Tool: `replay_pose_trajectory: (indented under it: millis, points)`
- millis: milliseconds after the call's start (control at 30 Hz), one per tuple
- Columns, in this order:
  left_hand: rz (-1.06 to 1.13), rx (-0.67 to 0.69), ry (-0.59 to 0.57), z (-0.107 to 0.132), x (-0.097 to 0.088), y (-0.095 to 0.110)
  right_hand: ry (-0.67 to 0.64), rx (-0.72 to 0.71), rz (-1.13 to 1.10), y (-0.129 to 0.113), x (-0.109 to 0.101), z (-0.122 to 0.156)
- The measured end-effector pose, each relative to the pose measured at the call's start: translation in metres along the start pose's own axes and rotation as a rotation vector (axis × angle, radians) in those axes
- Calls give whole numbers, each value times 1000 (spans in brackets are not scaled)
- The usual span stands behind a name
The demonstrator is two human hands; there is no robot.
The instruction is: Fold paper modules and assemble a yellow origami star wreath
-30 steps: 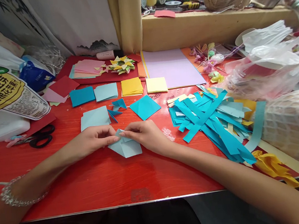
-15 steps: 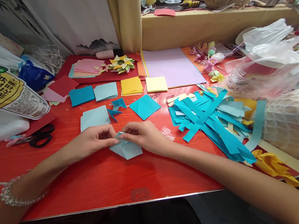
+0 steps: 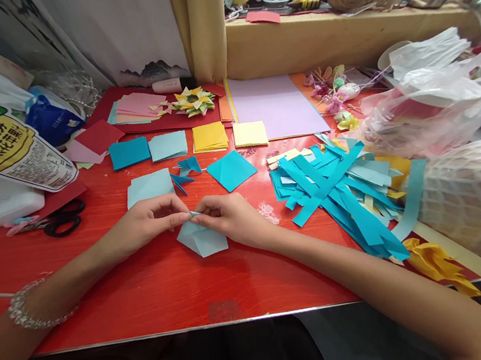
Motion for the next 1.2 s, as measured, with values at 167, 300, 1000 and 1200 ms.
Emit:
replay_pose_trajectory:
  millis: [167,300,1000,1200]
  points:
    - [-7,13,-9,2,2,2,-16,-3,-19,-1,1,0]
    - [-93,36,25,3,1,7,-9,-5,-13,-3,0,0]
    - [-2,-39,75,0,-2,-5,-34,75,-121,2,-7,-2]
    - [-7,-79,7,0,-1,-11,-7,90,-143,5,-8,-3]
Point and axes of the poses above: each hand's wrist, its own z-axis away from the middle knuckle, its own x-axis out of the palm, y = z × x, the point moved 7 cm from there along -z, towards the middle knuckle, and after that the axes turned 9 degrees about x, right-handed, at the moved point
